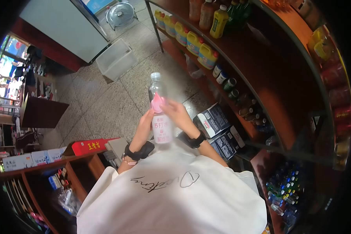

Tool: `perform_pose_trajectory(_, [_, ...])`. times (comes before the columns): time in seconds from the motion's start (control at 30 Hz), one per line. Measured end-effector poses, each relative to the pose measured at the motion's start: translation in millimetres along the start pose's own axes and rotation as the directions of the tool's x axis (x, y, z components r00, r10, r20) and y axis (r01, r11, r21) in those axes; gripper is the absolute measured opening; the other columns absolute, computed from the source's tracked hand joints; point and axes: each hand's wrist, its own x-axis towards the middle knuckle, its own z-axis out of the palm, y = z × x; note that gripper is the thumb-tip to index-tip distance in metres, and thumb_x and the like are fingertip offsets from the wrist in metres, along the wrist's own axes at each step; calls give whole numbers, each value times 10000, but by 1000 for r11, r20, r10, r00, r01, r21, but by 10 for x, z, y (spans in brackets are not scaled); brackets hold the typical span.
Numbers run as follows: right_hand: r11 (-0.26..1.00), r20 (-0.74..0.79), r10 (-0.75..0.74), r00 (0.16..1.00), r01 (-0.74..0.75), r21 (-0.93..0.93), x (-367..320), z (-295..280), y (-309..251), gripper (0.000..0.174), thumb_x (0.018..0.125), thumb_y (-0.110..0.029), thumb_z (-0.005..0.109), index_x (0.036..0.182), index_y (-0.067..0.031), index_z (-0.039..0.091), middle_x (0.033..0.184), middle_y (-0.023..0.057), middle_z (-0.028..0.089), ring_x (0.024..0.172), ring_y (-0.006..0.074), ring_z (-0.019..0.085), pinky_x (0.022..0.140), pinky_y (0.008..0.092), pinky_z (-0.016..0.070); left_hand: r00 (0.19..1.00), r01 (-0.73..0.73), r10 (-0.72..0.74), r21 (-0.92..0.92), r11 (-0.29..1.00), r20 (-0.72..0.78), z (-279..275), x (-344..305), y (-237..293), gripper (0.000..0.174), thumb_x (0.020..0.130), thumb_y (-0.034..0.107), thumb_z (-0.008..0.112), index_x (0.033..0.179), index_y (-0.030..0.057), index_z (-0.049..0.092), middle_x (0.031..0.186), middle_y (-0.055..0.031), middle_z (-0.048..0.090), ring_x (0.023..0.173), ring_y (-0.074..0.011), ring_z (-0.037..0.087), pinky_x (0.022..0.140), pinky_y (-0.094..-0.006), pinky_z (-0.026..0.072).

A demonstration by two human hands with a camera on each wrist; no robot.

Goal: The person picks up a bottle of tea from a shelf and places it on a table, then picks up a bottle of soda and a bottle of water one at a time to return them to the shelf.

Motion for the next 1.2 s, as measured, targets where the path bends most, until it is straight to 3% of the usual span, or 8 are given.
perform_pose_trajectory(0.33, [999,-154,49,987,-46,23,1002,-154,-22,321,1000,-267,555,1186,-17,631,923,-29,647,769,19,530,648,194,411,989,30,-23,-46,998,149,-383,1157,221,456,1061,372,385,1187,-22,578,1080,-70,641,982,-128,577,898,-285,440])
perform_pose_trajectory(0.4, [999,-195,48,980,-48,6,1258,-159,-78,318,1000,-277,553,1166,-18,636,919,-31,646,767,20,531,648,194,410,986,67,-81,97,993,147,-489,1434,437,453,1061,375,386,1179,-18,578,1049,-72,644,957,-127,578,874,-287,448])
perform_pose_trajectory(0.57, [998,-328,44,944,-58,-31,1929,-200,-24,306,1000,-312,546,1074,-36,652,879,-42,623,750,19,504,644,196,397,966,78,-101,103,992,239,-774,2134,679,446,1064,367,378,1165,-18,579,1022,-84,644,925,-131,579,846,-293,461])
perform_pose_trajectory(0.93, [998,-514,56,856,-52,22,2571,-333,-164,316,1002,-305,539,1165,-48,624,932,-51,623,780,17,513,653,186,398,863,77,-197,265,961,465,-973,3186,1029,440,1065,347,380,1215,-27,556,1112,-103,633,1003,-155,579,915,-305,446])
perform_pose_trajectory(1.0, [989,-530,144,835,-105,104,2539,-427,-119,434,957,-263,627,1304,-8,579,1112,80,680,992,96,611,860,276,499,848,-11,-104,214,977,519,-906,3261,1038,427,1051,385,409,1245,37,563,1030,-9,619,856,-72,560,734,-235,463])
perform_pose_trajectory(1.03, [991,-565,130,815,-84,107,2527,-465,-112,434,957,-263,627,1304,-8,579,1112,80,680,992,96,611,860,276,499,825,-23,-108,224,974,555,-868,3307,1047,427,1051,385,409,1245,37,563,1030,-9,619,856,-72,560,734,-235,463])
perform_pose_trajectory(1.1, [992,-554,107,826,-49,118,2491,-547,-100,442,942,-242,649,1313,-15,572,1105,77,689,975,96,623,846,272,508,798,78,-211,251,965,565,-776,3388,1060,407,1055,292,419,1278,-32,526,1183,-105,609,1081,-152,550,961,-301,424])
perform_pose_trajectory(1.2, [992,-610,119,783,-66,109,2371,-710,-125,447,907,-205,689,1302,-25,580,1110,86,698,967,106,643,845,280,522,738,88,-272,311,946,618,-600,3500,1066,404,1048,271,436,1324,-15,506,1238,-113,592,1133,-163,538,991,-303,407])
